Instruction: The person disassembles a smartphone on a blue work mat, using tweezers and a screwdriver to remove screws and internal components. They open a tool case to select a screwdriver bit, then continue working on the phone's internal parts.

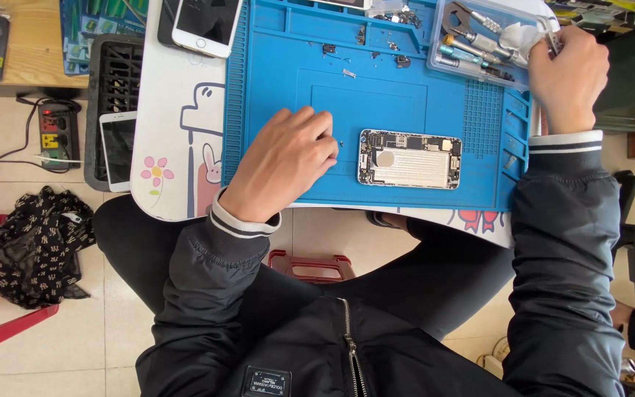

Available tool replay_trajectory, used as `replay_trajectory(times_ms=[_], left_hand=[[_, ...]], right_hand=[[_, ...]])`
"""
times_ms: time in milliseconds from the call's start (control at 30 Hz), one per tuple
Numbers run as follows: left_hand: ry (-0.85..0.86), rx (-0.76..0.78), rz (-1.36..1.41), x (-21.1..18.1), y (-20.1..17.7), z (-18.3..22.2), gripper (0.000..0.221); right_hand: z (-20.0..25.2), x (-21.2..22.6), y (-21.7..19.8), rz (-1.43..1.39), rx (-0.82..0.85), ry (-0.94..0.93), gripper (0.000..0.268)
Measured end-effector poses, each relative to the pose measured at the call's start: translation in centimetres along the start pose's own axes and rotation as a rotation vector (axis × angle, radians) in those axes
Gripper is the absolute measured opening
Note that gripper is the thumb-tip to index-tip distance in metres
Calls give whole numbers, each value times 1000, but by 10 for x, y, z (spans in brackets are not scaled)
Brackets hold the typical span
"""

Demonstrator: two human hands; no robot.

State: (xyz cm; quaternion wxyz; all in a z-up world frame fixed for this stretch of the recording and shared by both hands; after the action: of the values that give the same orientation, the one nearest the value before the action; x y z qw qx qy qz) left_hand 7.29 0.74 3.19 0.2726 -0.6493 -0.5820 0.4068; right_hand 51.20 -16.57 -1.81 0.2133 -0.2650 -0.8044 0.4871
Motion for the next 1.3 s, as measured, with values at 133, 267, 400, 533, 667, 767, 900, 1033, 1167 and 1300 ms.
replay_trajectory(times_ms=[133, 267, 400, 533, 667, 767, 900, 1033, 1167, 1300], left_hand=[[21, -20, -18, -5, -2, -1, 35], [66, -18, -76, -10, 0, 1, 37], [64, 11, -157, -12, 6, 1, 35], [10, 56, -153, -10, 9, 0, 32], [24, 81, -149, -8, 0, -4, 30], [7, 132, -120, 0, -4, -2, 22], [-21, 101, 50, 10, -16, 3, 4], [20, 66, 185, 8, -21, 2, 10], [39, 74, 164, 5, -16, 4, 18], [48, 80, 103, 6, -14, 2, 18]], right_hand=[[4, 4, -8, -8, -33, -43, 39], [15, 33, -47, 128, -153, -144, 32], [53, 86, -125, -116, -460, -241, 24], [92, 107, -132, -246, -329, -210, 8], [128, 120, -132, -34, -296, -103, 3], [145, 135, -140, 3, -328, -77, 5], [153, 150, -131, -145, -283, -40, 8], [153, 161, -123, -280, -214, -8, 11], [155, 160, -120, -311, -189, 14, 8], [153, 161, -119, -348, -188, 26, 7]])
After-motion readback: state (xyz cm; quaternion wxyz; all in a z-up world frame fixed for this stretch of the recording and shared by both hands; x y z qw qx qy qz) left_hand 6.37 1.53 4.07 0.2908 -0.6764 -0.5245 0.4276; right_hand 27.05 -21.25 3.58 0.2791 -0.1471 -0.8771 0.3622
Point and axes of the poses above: each hand's wrist, its own z-axis away from the middle knuckle, its own y-axis out of the palm, x = y × z, the point moved 8 cm from there along -z, towards the middle knuckle, and after that the axes turned 10 degrees about -x, right-handed, at the moved point
